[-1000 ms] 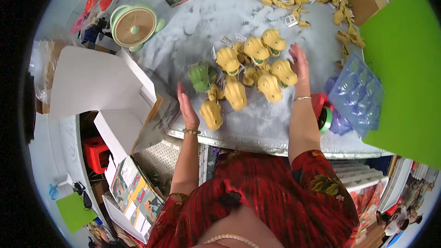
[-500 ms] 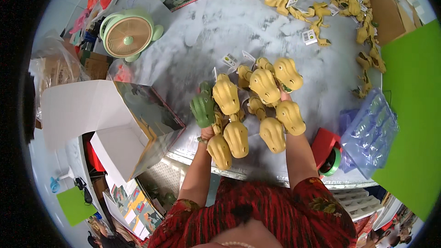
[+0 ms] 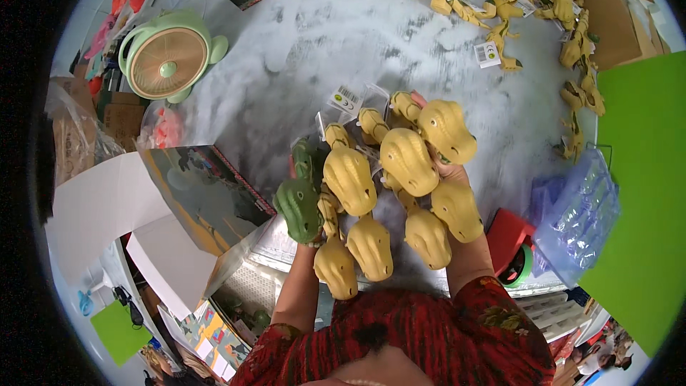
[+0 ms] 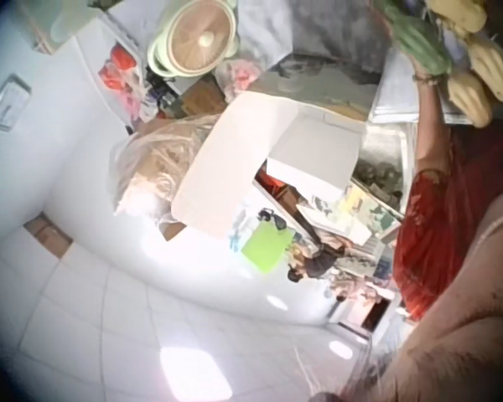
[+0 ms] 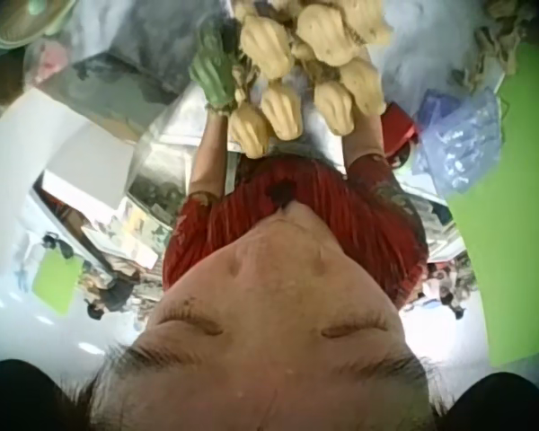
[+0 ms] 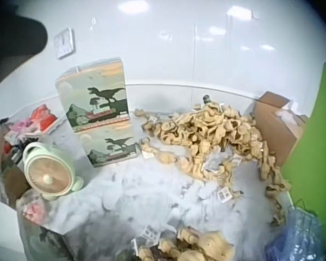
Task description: Sorting plastic dinosaur toys and assembling cardboard boxes for packaging.
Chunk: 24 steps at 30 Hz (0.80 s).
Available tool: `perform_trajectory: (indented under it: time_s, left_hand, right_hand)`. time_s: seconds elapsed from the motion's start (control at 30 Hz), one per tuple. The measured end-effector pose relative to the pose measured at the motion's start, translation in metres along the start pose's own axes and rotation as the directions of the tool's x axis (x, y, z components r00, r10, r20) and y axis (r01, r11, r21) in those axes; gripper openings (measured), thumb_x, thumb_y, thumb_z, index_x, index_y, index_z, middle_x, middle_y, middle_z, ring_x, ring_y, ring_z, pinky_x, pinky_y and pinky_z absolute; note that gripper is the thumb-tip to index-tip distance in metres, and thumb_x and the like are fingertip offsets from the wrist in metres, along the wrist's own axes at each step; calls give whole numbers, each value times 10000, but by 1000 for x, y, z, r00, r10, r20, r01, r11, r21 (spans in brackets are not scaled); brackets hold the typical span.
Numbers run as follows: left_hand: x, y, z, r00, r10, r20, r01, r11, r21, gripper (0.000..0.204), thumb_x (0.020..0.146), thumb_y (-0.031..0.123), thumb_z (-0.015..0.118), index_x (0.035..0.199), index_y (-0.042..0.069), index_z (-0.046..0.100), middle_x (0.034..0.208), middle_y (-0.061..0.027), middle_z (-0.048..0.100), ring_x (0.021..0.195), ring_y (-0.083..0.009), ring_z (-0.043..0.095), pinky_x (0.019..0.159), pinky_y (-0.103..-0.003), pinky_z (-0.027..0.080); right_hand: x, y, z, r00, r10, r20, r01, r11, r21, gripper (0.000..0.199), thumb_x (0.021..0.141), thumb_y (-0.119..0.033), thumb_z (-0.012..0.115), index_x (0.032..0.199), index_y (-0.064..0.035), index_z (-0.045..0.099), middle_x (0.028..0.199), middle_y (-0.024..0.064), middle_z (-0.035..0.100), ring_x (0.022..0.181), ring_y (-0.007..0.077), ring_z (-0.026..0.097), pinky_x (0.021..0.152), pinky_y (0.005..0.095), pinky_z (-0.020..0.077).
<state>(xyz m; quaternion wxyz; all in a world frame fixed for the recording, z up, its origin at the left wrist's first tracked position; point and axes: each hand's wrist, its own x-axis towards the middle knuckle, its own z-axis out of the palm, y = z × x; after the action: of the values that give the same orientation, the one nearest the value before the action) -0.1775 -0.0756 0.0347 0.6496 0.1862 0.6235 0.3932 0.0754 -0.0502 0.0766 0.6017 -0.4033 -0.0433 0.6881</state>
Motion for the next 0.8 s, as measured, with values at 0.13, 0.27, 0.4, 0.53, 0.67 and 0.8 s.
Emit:
perform_trajectory:
  time_s: [0.13, 0.27, 0.4, 0.53, 0.67, 0.8]
  left_hand:
    - [48, -99, -76, 906, 408, -112, -381, 902, 205, 344, 852, 162, 383, 1161, 18, 331, 1109, -103, 411, 969, -178, 434, 833, -281, 375]
    - [25, -32, -12, 816, 574, -66, -531, 790, 306, 341, 860, 184, 365, 1155, 19, 325, 1091, -92, 404, 951, -172, 437, 835, -273, 367]
    - [11, -12, -7, 849, 519, -101, -494, 846, 199, 385, 846, 185, 388, 1186, 39, 282, 1147, -107, 338, 1012, -197, 380, 871, -295, 319]
    - [5, -3, 5, 897, 428, -113, -426, 904, 39, 460, 827, 186, 419, 1226, 65, 226, 1221, -127, 251, 1094, -230, 304, 918, -325, 256]
    - [1, 2, 10, 936, 333, -117, -346, 930, -122, 546, 808, 187, 449, 1267, 92, 169, 1296, -147, 164, 1176, -263, 228, 965, -354, 192]
    - [15, 11, 15, 784, 617, -65, -598, 779, 189, 528, 799, 178, 461, 1253, 72, 215, 1278, -155, 216, 1171, -267, 247, 962, -342, 203]
  right_hand:
    - [32, -5, 51, 878, -229, 420, 401, 831, -386, 456, 760, -192, 527, 1159, -24, 385, 1277, 78, 269, 1118, 152, 312, 915, 267, 276]
    - [38, -1, 44, 893, -231, 386, 318, 931, -177, 460, 767, -228, 517, 1167, -46, 381, 1242, 91, 307, 1096, 167, 332, 913, 287, 283]
    - [29, -9, 62, 920, -169, 353, 287, 905, -313, 421, 773, -250, 518, 1133, -63, 405, 1228, 96, 313, 1078, 169, 343, 901, 291, 289]
    - [47, -7, 50, 738, -292, 608, 637, 600, -485, 371, 774, -229, 525, 1096, -81, 416, 1250, 102, 280, 1084, 174, 332, 893, 292, 289]
    - [50, 4, 49, 791, -270, 548, 568, 658, -495, 360, 772, -212, 529, 1084, -89, 399, 1258, 133, 257, 1106, 197, 313, 916, 313, 250]
    - [57, 13, 40, 754, -331, 567, 631, 604, -487, 382, 786, -276, 511, 1095, -90, 386, 1252, 149, 265, 1107, 205, 321, 931, 320, 232]
